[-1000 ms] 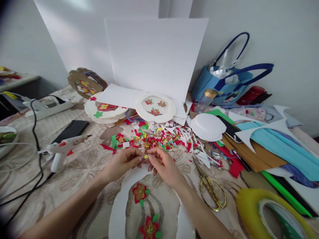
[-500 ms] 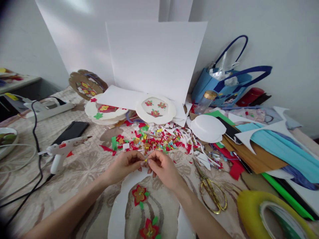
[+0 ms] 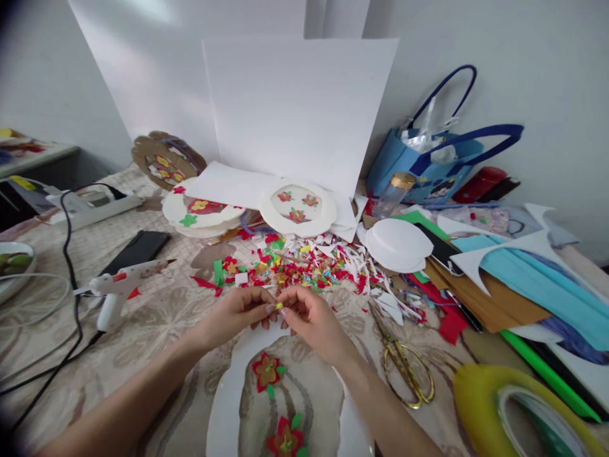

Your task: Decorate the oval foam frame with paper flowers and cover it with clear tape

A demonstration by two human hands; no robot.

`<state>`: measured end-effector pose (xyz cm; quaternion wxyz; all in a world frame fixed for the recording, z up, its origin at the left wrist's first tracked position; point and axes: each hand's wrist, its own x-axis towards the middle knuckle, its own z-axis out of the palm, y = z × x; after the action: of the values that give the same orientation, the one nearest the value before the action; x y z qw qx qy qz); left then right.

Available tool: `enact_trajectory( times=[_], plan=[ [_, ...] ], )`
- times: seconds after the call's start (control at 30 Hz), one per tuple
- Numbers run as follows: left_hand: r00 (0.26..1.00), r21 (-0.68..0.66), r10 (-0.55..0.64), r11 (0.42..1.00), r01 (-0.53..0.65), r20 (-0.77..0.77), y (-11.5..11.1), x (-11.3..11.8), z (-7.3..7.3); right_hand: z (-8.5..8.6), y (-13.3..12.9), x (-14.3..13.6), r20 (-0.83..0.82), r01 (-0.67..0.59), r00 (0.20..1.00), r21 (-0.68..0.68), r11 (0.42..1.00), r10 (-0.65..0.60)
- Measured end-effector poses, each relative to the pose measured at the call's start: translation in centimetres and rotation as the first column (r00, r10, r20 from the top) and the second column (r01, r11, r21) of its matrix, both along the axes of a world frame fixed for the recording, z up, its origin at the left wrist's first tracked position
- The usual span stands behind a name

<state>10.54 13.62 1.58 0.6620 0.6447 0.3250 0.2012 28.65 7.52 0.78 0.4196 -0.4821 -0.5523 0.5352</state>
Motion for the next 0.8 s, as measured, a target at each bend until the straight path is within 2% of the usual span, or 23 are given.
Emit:
enact_trajectory(
  times=[0.3, 0.4, 0.47, 0.6, 0.8],
  plan=[
    [1.0, 0.009, 0.013, 1.0, -0.013, -0.004, 0.0, 0.0, -0.1, 0.0, 0.0, 0.1, 0.1, 0.058, 0.993, 0.014, 0.998, -0.059],
    [0.998, 0.041, 0.059, 0.997, -0.058, -0.023, 0.2, -0.1, -0.1, 0.1, 0.7, 0.9, 0.251, 0.146, 0.954, 0.09, 0.985, -0.165],
    [0.995, 0.059, 0.094, 0.994, -0.092, -0.039, 0.3, -0.2, -0.1, -0.2, 1.5, 1.7, 0.396, 0.167, 0.888, 0.198, 0.966, -0.235],
    [0.991, 0.065, 0.131, 0.99, -0.128, -0.03, 0.6, -0.4, -0.3, -1.2, 3.4, 2.6, 0.636, 0.037, 0.721, 0.362, 0.931, -0.276],
    [0.987, 0.08, 0.158, 0.984, -0.156, -0.011, 0.7, -0.4, -0.6, -1.3, 5.3, 1.1, 0.778, -0.18, 0.586, 0.398, 0.899, -0.227]
  ],
)
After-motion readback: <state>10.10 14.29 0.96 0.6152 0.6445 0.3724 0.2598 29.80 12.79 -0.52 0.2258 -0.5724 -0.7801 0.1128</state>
